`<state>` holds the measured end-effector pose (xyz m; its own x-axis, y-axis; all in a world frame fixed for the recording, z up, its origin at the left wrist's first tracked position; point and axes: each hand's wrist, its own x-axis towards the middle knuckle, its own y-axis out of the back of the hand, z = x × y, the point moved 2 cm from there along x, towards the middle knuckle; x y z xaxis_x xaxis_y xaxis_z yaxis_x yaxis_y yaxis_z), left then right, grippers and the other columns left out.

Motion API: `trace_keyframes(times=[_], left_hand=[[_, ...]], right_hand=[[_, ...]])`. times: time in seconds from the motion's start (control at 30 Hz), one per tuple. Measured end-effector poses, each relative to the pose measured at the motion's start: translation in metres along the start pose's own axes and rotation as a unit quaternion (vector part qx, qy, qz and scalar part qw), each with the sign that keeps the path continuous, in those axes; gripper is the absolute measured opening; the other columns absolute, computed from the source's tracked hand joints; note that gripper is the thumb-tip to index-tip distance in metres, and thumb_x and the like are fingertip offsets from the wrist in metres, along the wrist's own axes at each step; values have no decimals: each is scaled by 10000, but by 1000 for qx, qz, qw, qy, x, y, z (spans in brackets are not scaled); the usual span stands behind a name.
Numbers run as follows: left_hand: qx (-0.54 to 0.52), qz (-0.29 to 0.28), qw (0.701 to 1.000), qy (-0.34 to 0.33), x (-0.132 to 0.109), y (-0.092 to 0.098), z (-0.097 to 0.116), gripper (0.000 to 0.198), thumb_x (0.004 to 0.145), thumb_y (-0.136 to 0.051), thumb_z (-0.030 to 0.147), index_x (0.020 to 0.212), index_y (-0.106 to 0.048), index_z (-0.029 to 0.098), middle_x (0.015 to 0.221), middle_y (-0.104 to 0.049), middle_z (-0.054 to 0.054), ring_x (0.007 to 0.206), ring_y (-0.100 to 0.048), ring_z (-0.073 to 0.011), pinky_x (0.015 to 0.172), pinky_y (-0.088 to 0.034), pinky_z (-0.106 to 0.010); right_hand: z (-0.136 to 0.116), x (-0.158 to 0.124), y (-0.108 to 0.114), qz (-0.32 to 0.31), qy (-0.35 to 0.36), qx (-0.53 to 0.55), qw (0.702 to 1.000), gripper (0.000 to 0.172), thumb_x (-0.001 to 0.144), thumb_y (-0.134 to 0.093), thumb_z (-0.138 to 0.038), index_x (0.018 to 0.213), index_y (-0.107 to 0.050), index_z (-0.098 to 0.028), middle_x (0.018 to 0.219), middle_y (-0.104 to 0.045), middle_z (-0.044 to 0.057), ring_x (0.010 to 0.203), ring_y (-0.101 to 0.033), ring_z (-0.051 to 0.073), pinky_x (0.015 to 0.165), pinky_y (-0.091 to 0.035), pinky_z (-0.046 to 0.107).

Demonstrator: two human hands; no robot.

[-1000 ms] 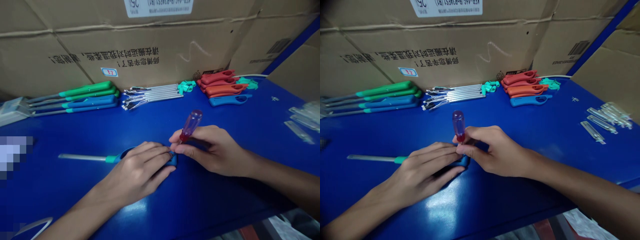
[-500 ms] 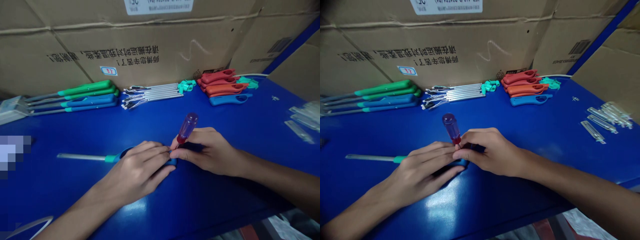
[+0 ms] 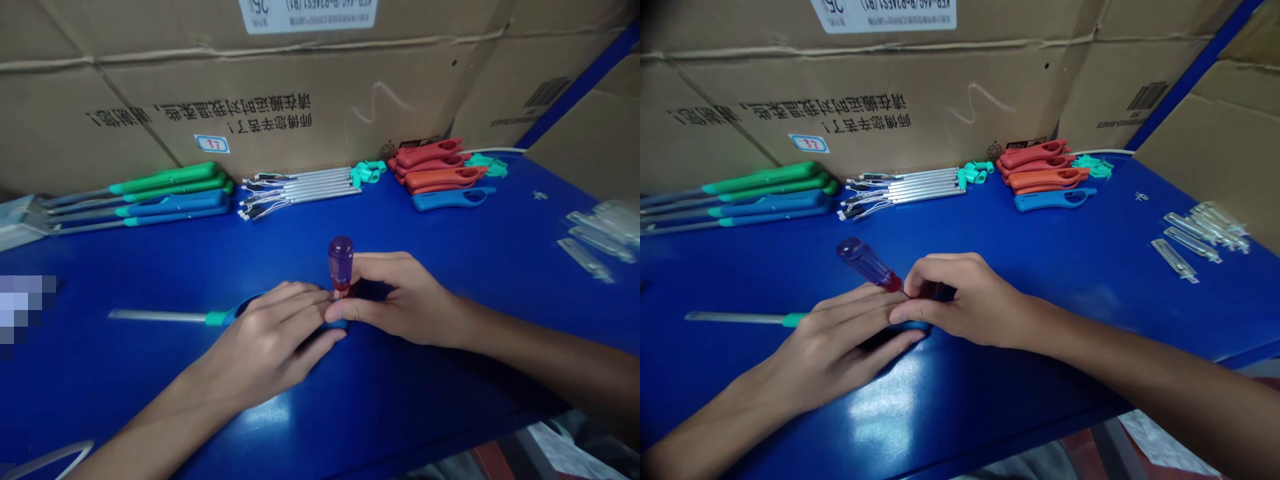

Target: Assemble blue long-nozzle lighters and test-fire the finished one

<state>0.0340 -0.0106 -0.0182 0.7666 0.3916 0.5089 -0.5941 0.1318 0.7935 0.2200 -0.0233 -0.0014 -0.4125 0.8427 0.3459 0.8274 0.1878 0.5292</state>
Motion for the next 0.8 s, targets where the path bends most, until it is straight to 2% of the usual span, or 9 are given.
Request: trace_keyframes(times=[0.17, 0.37, 0.67, 0.8], left_hand=[[-7, -8, 1000, 3, 0, 0, 0, 169, 875, -669, 184, 1037, -640, 146, 1056, -735, -81, 978, -697, -207, 851, -575, -359], [-6, -6, 1000, 0, 2, 0, 1, 212, 867, -678, 173, 1068, -634, 126, 1009, -732, -79, 945, -695, -204, 832, -581, -357], [30, 15, 999, -9, 0, -1, 1, 223, 880, -670, 219, 1087, -632, 145, 1041, -747, -85, 970, -714, -214, 870, -597, -369], [30, 21, 999, -16, 1, 1, 1, 225, 873, -678, 210, 1079, -625, 135, 1024, -746, -84, 966, -712, -212, 866, -594, -364]], right_hand=[[-2, 0, 3, -12, -6, 20, 1000, 95, 850, -715, -226, 835, -654, -155, 828, -706, 6, 756, -652, 116, 724, -497, 213], [-1, -1, 6, -9, -25, 25, 999, 58, 851, -699, -178, 855, -653, -143, 806, -713, 3, 730, -665, 104, 676, -504, 192], [-3, -2, 8, -43, -23, 20, 999, 52, 898, -598, -146, 917, -647, -145, 827, -709, 17, 755, -663, 120, 686, -509, 216], [-2, -2, 8, -40, -14, 18, 999, 56, 890, -599, -132, 915, -650, -137, 778, -673, 2, 673, -614, 98, 649, -493, 211]])
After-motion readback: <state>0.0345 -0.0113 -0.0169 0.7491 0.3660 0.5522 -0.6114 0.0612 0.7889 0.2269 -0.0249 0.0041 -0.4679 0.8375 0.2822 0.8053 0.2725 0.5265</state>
